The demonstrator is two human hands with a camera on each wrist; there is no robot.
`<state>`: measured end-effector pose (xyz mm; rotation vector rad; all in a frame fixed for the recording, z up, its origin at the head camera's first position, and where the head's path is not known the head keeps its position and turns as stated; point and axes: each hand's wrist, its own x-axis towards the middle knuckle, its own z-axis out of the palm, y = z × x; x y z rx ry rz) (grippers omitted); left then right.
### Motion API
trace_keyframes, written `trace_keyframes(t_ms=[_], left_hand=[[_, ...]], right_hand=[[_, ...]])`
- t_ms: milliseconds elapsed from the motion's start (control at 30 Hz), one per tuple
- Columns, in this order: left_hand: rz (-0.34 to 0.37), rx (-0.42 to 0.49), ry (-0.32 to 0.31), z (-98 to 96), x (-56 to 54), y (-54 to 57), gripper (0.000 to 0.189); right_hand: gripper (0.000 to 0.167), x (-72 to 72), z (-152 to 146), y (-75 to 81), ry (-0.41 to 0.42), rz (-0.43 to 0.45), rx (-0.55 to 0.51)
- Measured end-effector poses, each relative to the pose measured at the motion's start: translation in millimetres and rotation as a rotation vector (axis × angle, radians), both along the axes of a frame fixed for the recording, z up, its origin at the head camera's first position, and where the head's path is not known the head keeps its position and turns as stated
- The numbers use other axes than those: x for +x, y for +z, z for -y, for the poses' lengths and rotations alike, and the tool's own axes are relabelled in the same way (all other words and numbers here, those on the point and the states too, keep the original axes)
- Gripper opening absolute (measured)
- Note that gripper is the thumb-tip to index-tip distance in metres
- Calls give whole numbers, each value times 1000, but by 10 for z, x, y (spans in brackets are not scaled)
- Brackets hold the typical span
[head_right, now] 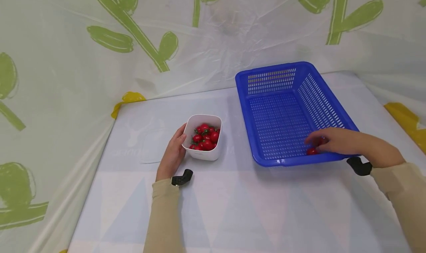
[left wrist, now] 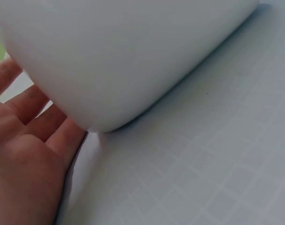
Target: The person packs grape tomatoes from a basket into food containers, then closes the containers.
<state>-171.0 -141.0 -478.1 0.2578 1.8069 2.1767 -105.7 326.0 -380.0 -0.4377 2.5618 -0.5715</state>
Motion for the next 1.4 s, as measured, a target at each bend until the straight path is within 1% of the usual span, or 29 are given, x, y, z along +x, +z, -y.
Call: trace_keyframes(t_ms=[100, 167, 233, 400, 500, 633, 733, 800, 900, 1067, 1167, 1300, 1400], left_hand=[[7, 18, 8, 7, -38, -74, 46], [8, 22, 11, 10, -51, -97, 47], [11, 18, 11, 12, -48, -84, 45], [21, -10, 2, 4, 0, -5, 42], [11, -29, -6, -5, 36, 36, 42], [-1, -36, -4, -9, 59, 75, 42], [-3, -36, 2, -11, 59, 90, 42], [-3, -40, 3, -11, 57, 95, 42], [1, -49, 3, -9, 56, 93, 41], [-6, -43, -2, -20, 58, 77, 42], [-8, -37, -5, -22, 59, 73, 42], [-5, -38, -1, -17, 59, 79, 43], [-1, -44, 3, -10, 61, 89, 43]], right_hand=[[27, -31, 17, -6, 11, 30, 21], [26, -45, 36, -27, 18, 39, 36], [26, -62, 54, -65, 23, 55, 54], [28, -97, 96, -150, 45, 111, 54], [27, -116, 103, -190, 67, 116, 66], [25, -151, 107, -201, 98, 105, 69], [23, -169, 105, -190, 91, 99, 54], [23, -172, 97, -192, 79, 86, 44], [23, -158, 79, -194, 45, 40, 30], [19, -86, 44, -167, 19, -76, -57], [19, -54, 49, -136, 0, -94, -99], [22, -31, 101, -42, -37, -113, -69], [23, -5, 174, 46, -55, -160, -25]])
